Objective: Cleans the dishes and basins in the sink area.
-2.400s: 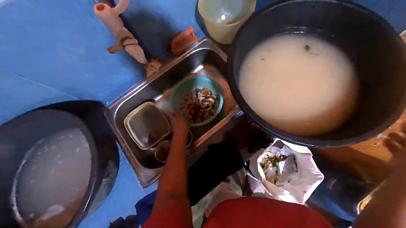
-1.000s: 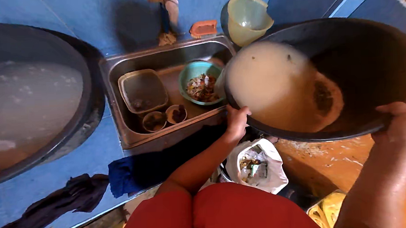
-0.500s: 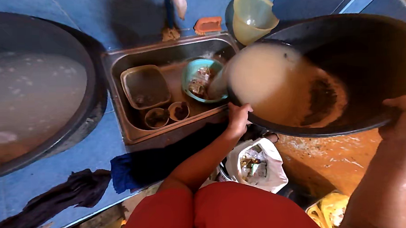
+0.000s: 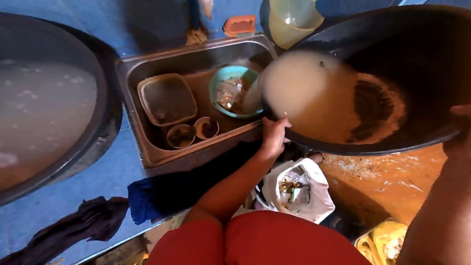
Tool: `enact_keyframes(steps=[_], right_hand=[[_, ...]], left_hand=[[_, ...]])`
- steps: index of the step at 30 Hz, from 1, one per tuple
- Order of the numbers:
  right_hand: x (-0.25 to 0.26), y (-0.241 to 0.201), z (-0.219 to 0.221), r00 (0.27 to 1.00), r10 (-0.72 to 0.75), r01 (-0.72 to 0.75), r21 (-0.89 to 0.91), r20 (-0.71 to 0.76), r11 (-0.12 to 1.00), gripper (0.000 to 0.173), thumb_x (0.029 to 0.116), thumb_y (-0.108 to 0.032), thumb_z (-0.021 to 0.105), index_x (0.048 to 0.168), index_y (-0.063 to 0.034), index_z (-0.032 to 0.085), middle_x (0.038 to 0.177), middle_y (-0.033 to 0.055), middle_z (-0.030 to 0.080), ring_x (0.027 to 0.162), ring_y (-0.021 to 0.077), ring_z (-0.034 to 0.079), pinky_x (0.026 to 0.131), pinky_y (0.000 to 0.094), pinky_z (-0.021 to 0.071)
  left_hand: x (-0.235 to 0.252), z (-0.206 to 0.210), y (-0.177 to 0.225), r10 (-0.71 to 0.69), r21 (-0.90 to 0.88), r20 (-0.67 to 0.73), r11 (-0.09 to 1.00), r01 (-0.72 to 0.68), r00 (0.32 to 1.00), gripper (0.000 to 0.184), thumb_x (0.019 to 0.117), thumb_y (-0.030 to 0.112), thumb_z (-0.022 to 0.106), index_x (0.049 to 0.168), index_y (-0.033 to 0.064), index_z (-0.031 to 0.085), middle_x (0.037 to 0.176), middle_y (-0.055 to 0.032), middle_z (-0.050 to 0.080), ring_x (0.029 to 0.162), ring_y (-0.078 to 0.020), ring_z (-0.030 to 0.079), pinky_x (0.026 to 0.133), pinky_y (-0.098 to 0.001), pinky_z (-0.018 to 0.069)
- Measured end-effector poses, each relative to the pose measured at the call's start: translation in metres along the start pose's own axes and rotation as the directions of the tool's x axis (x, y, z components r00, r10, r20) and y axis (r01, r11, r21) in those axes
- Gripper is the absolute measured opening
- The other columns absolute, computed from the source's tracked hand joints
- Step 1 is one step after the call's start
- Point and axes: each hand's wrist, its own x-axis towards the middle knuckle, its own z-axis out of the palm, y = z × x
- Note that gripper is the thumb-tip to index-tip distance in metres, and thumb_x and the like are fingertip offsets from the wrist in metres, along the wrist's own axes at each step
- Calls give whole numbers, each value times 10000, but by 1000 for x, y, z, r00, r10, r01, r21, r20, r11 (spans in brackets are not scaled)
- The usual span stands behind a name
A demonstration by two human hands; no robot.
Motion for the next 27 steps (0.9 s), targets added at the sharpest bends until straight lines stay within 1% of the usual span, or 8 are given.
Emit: enact_keyframes(steps=[4, 7, 10, 12, 17, 21, 23, 27], right_hand=[[2, 0, 1, 1000, -12, 11, 44, 16, 999, 388, 825, 68, 656, 1148, -93, 513, 946, 9, 668, 835, 130, 712, 752, 334, 632], [2, -2, 4, 1000, -11, 11, 54, 6, 998, 373, 842, 70, 661, 1143, -94, 514, 954, 9, 664, 846, 132, 709, 767, 332, 630], [4, -2, 4, 999, -23, 21, 67, 29, 998, 371, 839, 67, 668, 1145, -87, 524, 953, 18, 677, 847, 143, 717, 770, 341, 634], [4, -4, 5, 999, -31, 29, 72, 39, 997, 372, 844, 68, 664, 1151, -85, 519, 957, 17, 678, 850, 143, 715, 775, 342, 633], [2, -6, 11, 997, -68, 64, 94, 46, 994, 354, 845, 65, 676, 1130, -88, 532, 965, 19, 686, 859, 150, 722, 790, 350, 637], [-4, -13, 15, 995, -81, 77, 75, 58, 994, 380, 834, 38, 699, 1151, -97, 539, 977, 9, 686, 874, 145, 720, 798, 352, 637], [-9, -16, 20, 994, -92, 87, 85, 54, 993, 376, 831, 56, 695, 1134, -98, 535, 963, 8, 686, 863, 146, 721, 790, 350, 639], [-18, -21, 30, 992, -118, 114, 87, 38, 990, 362, 825, 82, 679, 1107, -93, 535, 937, 10, 676, 833, 145, 715, 766, 343, 638]], left_hand=[[2, -1, 1, -5, -2, -8, 1000, 5, 1000, 690, 800, 9, 639, 1425, 80, 354, 1143, -182, 605, 910, -262, 663, 676, -420, 581], [3, -3, 3, -14, -9, -3, 1000, 14, 1000, 724, 805, 11, 642, 1456, 79, 332, 1190, -191, 594, 981, -279, 655, 736, -447, 588], [5, -4, 3, -21, -23, -6, 1000, 21, 1000, 702, 805, 11, 633, 1438, 81, 338, 1162, -189, 595, 949, -277, 659, 709, -445, 588], [6, -6, 3, -25, -33, 0, 999, 24, 1000, 694, 812, 13, 632, 1438, 84, 342, 1167, -185, 595, 956, -277, 658, 722, -446, 589], [10, -10, 5, -32, -36, 5, 999, 32, 999, 635, 835, 26, 629, 1413, 81, 371, 1101, -174, 612, 891, -263, 663, 686, -432, 584], [11, -14, 4, 1, -72, 21, 997, 1, 1000, 554, 832, 3, 611, 1346, 52, 409, 1024, -149, 612, 812, -227, 654, 639, -390, 575], [10, -17, 4, -6, -76, 12, 997, 7, 1000, 545, 841, -2, 603, 1348, 56, 410, 1039, -150, 611, 824, -227, 656, 636, -385, 573], [12, -24, 1, 1, -111, 16, 994, 1, 1000, 565, 827, -22, 602, 1354, 63, 419, 1083, -143, 608, 885, -224, 652, 682, -400, 578]])
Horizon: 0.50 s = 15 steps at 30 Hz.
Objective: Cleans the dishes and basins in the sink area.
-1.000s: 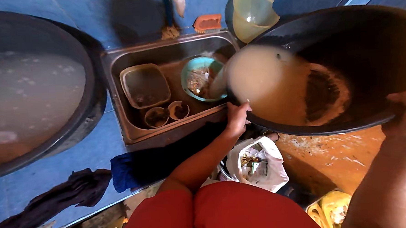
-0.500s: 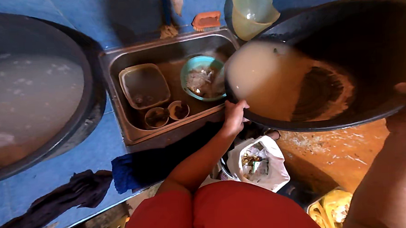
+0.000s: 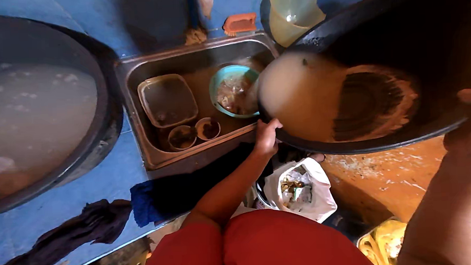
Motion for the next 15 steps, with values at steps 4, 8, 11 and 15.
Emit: enact_keyframes(steps=[4, 8, 11, 15], right_hand=[[-8, -5, 10, 1000, -22, 22, 0, -14, 1000, 411, 796, 103, 675, 1127, -84, 519, 941, 23, 674, 840, 157, 717, 755, 353, 639], [-19, -11, 21, 999, -41, 42, 17, -24, 999, 426, 785, 115, 673, 1125, -85, 511, 934, 29, 665, 821, 163, 713, 731, 357, 640], [-28, -13, 29, 997, -72, 72, 36, -15, 997, 445, 770, 117, 660, 1131, -79, 488, 950, 41, 659, 850, 181, 713, 757, 386, 641], [-36, -17, 34, 997, -76, 76, 41, -5, 996, 471, 777, 105, 665, 1178, -65, 484, 988, 61, 661, 875, 202, 715, 774, 411, 641]], left_hand=[[3, -7, -3, 2, -39, 24, 999, -1, 1000, 578, 824, -4, 596, 1367, 62, 413, 1118, -146, 613, 932, -226, 657, 734, -407, 584], [7, -14, -3, 19, -60, 35, 998, -17, 999, 512, 838, -4, 572, 1329, 58, 442, 1079, -136, 618, 908, -213, 656, 726, -396, 578], [11, -21, -5, 26, -58, 47, 998, -24, 999, 503, 834, 7, 577, 1322, 56, 462, 1083, -129, 629, 923, -208, 657, 747, -401, 579], [14, -26, -8, 27, -88, 54, 996, -22, 998, 429, 842, -4, 565, 1262, 49, 497, 1022, -117, 636, 874, -193, 657, 727, -381, 574]])
